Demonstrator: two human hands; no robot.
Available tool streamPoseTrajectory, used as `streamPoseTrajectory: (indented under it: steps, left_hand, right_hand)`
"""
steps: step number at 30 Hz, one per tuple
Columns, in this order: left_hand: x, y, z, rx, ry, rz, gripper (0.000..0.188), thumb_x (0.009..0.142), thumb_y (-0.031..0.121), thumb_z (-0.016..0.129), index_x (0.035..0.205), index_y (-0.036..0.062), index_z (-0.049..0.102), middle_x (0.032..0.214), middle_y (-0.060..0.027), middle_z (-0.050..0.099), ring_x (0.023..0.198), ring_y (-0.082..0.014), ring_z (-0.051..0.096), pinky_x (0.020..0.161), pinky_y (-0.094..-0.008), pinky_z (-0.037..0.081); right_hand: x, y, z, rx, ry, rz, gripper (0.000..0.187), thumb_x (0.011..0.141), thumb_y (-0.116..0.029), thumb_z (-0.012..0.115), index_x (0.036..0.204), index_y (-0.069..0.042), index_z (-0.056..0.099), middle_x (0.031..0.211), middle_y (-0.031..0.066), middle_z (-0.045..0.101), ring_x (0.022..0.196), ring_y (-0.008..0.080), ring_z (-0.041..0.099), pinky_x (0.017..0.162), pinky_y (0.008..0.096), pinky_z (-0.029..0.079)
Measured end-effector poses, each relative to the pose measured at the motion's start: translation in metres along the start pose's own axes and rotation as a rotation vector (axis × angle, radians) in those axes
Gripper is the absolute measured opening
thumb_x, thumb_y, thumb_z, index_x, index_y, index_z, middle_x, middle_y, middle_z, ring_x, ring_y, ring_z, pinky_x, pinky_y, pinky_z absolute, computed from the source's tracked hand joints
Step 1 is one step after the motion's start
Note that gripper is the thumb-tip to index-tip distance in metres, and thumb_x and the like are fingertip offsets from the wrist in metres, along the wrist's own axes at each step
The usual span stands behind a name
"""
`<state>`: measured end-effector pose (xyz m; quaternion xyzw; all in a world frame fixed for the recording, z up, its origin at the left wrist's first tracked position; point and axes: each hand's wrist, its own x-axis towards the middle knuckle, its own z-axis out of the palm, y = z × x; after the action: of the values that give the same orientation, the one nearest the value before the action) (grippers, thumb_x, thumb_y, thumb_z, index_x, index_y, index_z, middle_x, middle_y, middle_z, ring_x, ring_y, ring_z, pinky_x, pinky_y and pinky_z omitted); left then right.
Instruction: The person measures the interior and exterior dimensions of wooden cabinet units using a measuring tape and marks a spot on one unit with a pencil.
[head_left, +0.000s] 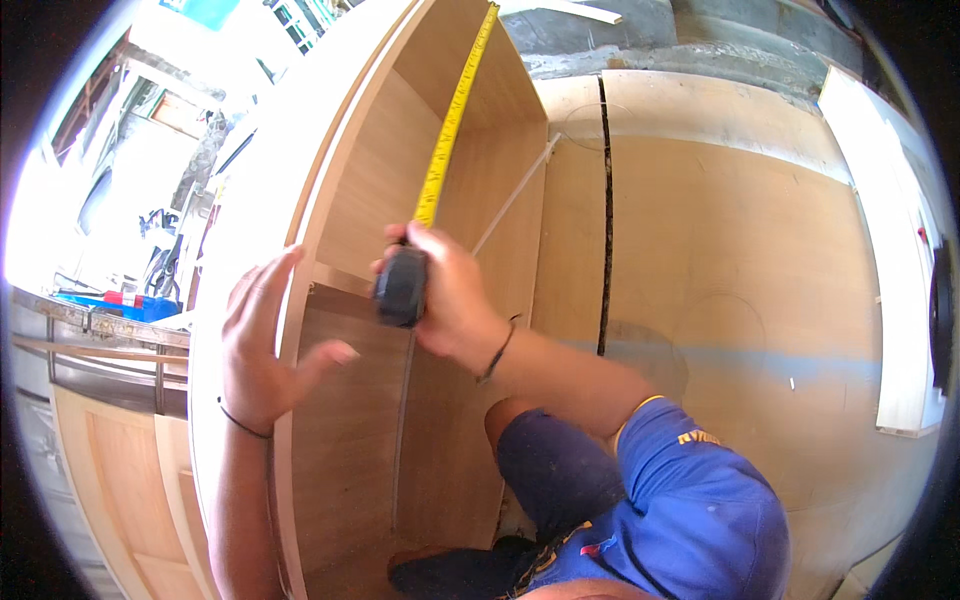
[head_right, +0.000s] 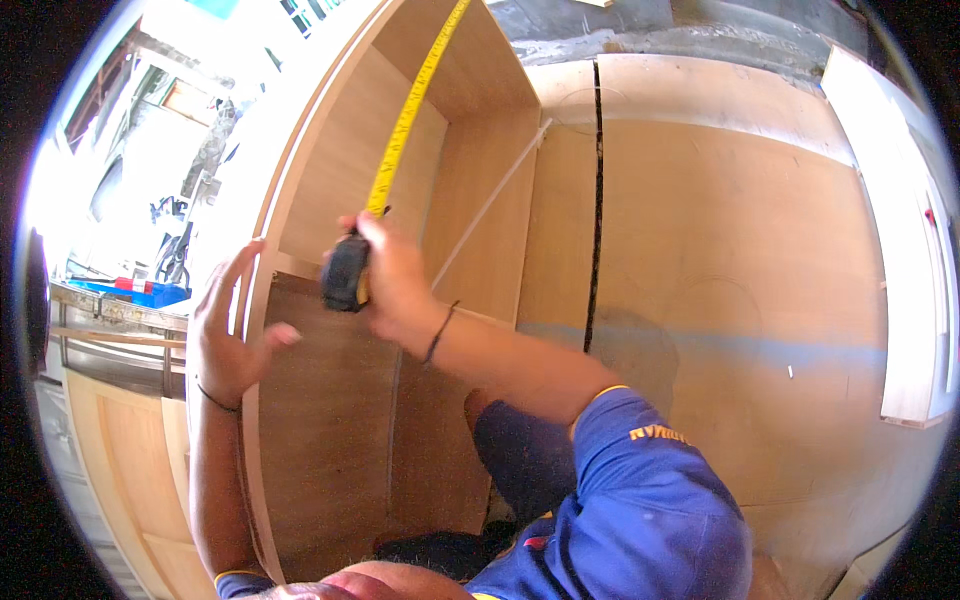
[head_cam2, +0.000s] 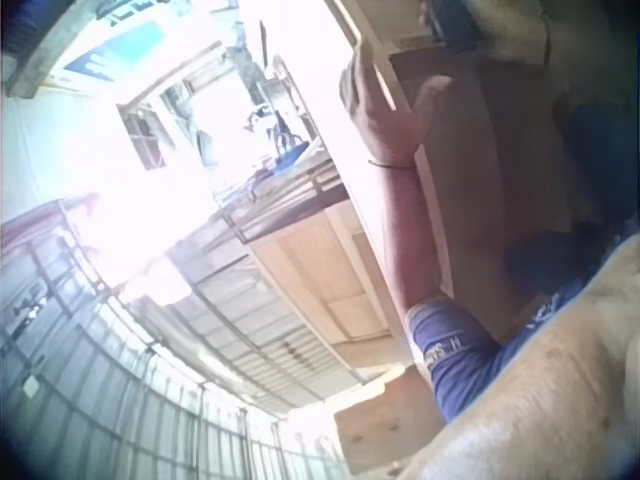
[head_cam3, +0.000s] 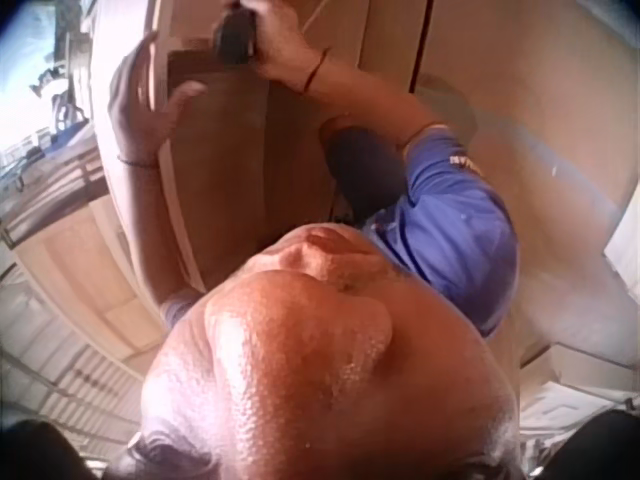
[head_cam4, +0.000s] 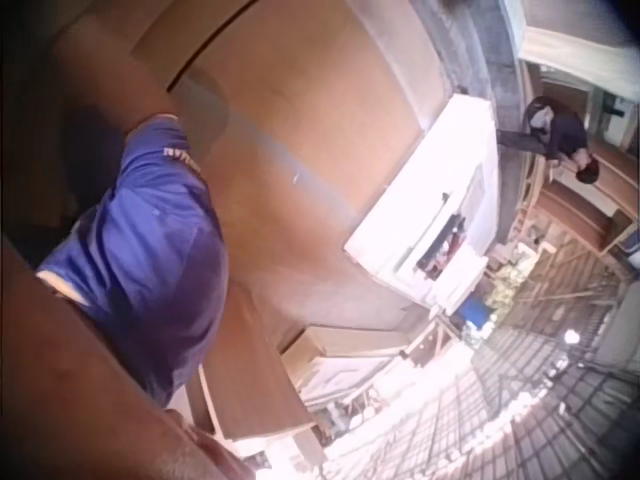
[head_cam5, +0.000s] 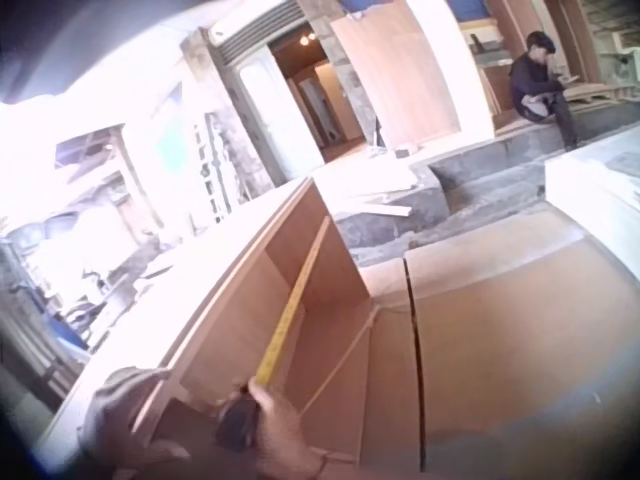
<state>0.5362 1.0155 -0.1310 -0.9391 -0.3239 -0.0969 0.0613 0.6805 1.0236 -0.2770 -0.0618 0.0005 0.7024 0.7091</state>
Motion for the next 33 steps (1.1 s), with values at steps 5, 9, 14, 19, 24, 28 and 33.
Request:
streamPoseTrajectory:
  steps: [5,9,14,19,24,28,33]
  left_hand:
    - [0.004,0.028,0.012,0.089,-0.012,0.035,0.092,0.057,0.043,0.083,0.132,0.0048,0.044,0.127,-0.0135,0.053,0.119,-0.0301,0.050,0.102,-0.0508,0.030]
    - [0.001,0.012,0.021,0.113,0.019,0.033,0.079,0.062,0.032,0.082,0.126,0.0034,0.047,0.119,-0.0147,0.057,0.112,-0.0300,0.054,0.100,-0.0498,0.033]
    - [0.000,0.016,0.020,0.071,0.128,0.070,0.070,0.058,0.012,0.077,0.120,-0.0004,0.048,0.100,-0.0169,0.060,0.097,-0.0352,0.057,0.091,-0.0424,0.043]
    - [0.001,0.025,0.011,0.115,0.089,0.138,0.062,0.052,0.018,0.072,0.110,0.0041,0.053,0.090,-0.0110,0.058,0.085,-0.0293,0.056,0.082,-0.0423,0.041]
    - [0.007,0.026,0.011,0.128,0.046,0.085,0.057,0.050,0.022,0.070,0.103,0.0083,0.057,0.086,-0.0071,0.057,0.084,-0.0263,0.054,0.081,-0.0400,0.036]
    - [0.009,0.027,0.010,0.140,-0.028,0.021,0.057,0.051,0.020,0.073,0.104,0.0058,0.055,0.092,-0.0096,0.061,0.088,-0.0276,0.054,0.083,-0.0412,0.036]
    - [0.003,0.027,0.009,0.162,-0.106,-0.035,0.058,0.051,0.022,0.077,0.102,0.0060,0.055,0.087,-0.0082,0.058,0.087,-0.0279,0.052,0.081,-0.0419,0.036]
  right_hand:
    - [0.001,0.024,0.039,0.085,-0.068,0.030,0.023,0.096,-0.026,0.044,0.098,-0.006,0.055,0.082,0.0051,0.056,0.075,0.0158,0.059,0.066,0.0306,0.051]
    - [0.007,0.022,0.035,-0.125,-0.077,0.004,0.027,0.098,-0.028,0.042,0.095,-0.005,0.057,0.081,0.0045,0.054,0.074,0.0125,0.055,0.067,0.0274,0.048]
    - [0.007,0.007,0.039,-0.298,-0.150,-0.104,0.029,0.097,-0.030,0.043,0.093,-0.005,0.059,0.079,0.0044,0.055,0.070,0.0116,0.054,0.064,0.0272,0.046]
    - [0.062,-0.036,0.013,-0.476,0.131,-0.262,0.034,0.093,-0.037,0.045,0.087,-0.008,0.062,0.069,0.0028,0.055,0.064,0.0119,0.054,0.058,0.0283,0.045]
    - [0.159,-0.085,-0.002,-0.672,0.289,-0.295,0.035,0.093,-0.030,0.044,0.080,-0.003,0.062,0.066,0.0046,0.049,0.049,0.0164,0.046,0.043,0.0293,0.040]
    - [0.214,-0.119,0.011,-0.759,0.276,-0.438,0.034,0.092,-0.028,0.044,0.079,-0.002,0.062,0.067,0.0052,0.047,0.048,0.0167,0.042,0.042,0.0304,0.035]
    - [0.230,-0.118,0.027,-0.835,0.198,-0.440,0.033,0.091,-0.026,0.045,0.080,0.000,0.062,0.066,0.0061,0.050,0.048,0.0158,0.039,0.043,0.0310,0.033]
